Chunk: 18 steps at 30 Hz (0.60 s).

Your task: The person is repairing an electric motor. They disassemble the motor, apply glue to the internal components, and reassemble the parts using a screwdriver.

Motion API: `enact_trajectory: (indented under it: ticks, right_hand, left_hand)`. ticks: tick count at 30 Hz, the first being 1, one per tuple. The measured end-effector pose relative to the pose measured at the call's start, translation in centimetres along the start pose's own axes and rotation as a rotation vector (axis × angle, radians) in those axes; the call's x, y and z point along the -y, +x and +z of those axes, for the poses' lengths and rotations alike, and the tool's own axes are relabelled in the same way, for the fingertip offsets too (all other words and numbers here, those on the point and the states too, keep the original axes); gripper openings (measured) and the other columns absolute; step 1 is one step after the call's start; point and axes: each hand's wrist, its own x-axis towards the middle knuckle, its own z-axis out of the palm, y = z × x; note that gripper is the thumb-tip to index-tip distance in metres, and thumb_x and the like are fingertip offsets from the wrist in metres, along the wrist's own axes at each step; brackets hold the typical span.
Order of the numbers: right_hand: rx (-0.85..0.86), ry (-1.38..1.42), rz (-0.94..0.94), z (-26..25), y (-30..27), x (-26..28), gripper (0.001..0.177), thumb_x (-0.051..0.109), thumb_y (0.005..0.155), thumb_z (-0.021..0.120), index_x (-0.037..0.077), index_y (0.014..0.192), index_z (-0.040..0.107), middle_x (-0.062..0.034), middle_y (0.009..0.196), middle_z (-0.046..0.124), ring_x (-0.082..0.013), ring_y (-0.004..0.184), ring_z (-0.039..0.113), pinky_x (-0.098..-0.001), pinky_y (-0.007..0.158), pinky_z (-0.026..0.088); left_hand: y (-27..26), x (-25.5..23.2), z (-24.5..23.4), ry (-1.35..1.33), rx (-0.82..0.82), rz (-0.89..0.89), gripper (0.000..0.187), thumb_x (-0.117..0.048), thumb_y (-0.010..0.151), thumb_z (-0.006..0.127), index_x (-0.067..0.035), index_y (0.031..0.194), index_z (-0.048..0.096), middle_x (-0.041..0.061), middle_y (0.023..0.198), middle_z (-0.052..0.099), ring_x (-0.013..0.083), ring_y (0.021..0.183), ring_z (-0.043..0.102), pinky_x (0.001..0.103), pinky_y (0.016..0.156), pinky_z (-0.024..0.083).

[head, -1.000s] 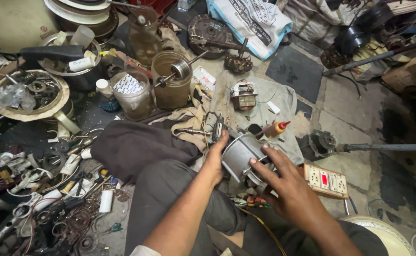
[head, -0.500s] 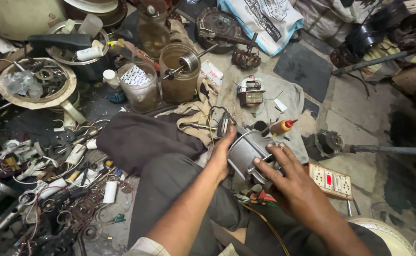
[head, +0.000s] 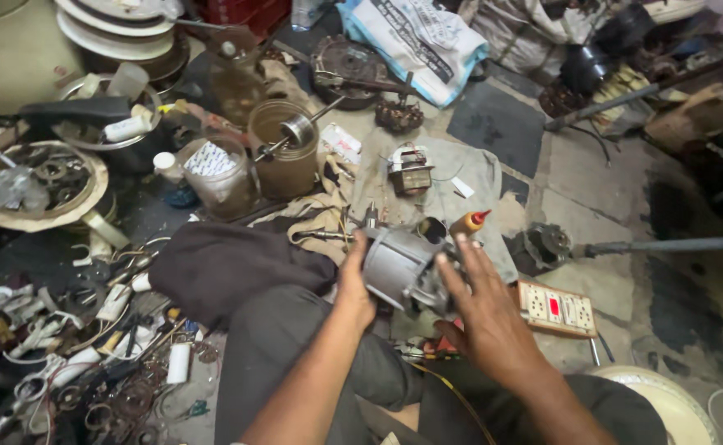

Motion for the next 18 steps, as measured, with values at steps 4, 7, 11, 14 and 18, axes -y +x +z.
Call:
enact_trajectory:
  ticks: [4,7,11,14,18]
  right_hand:
    - [-0.209,0.163,0.233,2.8,-3.5,-2.0,0.1,0.018,0.072,0.082,0.004,0.156,0.029,-0.0298,0.156,0.034,-0.0483,0.143,0.036,-0.0528,0.114,0.034]
    - [-0.222,0.205,0.456,6.2,-5.9,-6.6,0.093,0.02,0.074,0.083,0.005,0.153,0.036,-0.0274,0.15,0.045,-0.0429,0.14,0.045,-0.0483,0.114,0.039]
    - [-0.081,0.352,0.771,11.3,-4.3,-11.7,0.089,0.027,0.072,0.082,0.01,0.15,0.043,-0.0174,0.144,0.06,-0.0317,0.129,0.061,-0.0409,0.101,0.052]
    - [-0.101,0.365,0.6,15.2,0.1,-13.4,0.099,0.025,0.068,0.089,0.004,0.15,0.038,-0.0251,0.144,0.052,-0.0391,0.13,0.054,-0.0435,0.109,0.043]
    - [-0.048,0.366,0.672,18.3,5.1,-14.3,0.105,0.025,0.063,0.093,0.005,0.149,0.037,-0.0247,0.139,0.053,-0.0389,0.126,0.056,-0.0411,0.107,0.044]
  left_hand:
    - [-0.6,-2.3,0.1,-0.12,0.059,0.081,0.079,-0.071,0.09,0.053,-0.005,0.132,0.062,0.012,0.125,0.071,0.0279,0.114,0.068,0.045,0.099,0.054]
    - [-1.5,-3.6,0.7,-0.324,0.034,-0.009,0.077,-0.074,0.088,0.045,-0.013,0.131,0.063,0.008,0.124,0.072,0.0306,0.114,0.068,0.05,0.1,0.052]
    - [-2.3,-4.1,1.4,-0.372,0.067,0.16,0.063,-0.062,0.096,0.043,-0.012,0.129,0.065,0.01,0.124,0.07,0.0321,0.115,0.066,0.051,0.102,0.052]
    - [-2.2,-4.1,1.3,-0.366,0.045,0.178,0.062,-0.061,0.096,0.043,-0.012,0.129,0.064,0.009,0.125,0.07,0.0316,0.115,0.066,0.051,0.102,0.051]
    - [-1.6,-4.2,1.3,-0.361,0.015,0.151,0.062,-0.06,0.096,0.044,-0.012,0.129,0.064,0.009,0.125,0.07,0.0308,0.115,0.066,0.05,0.103,0.051]
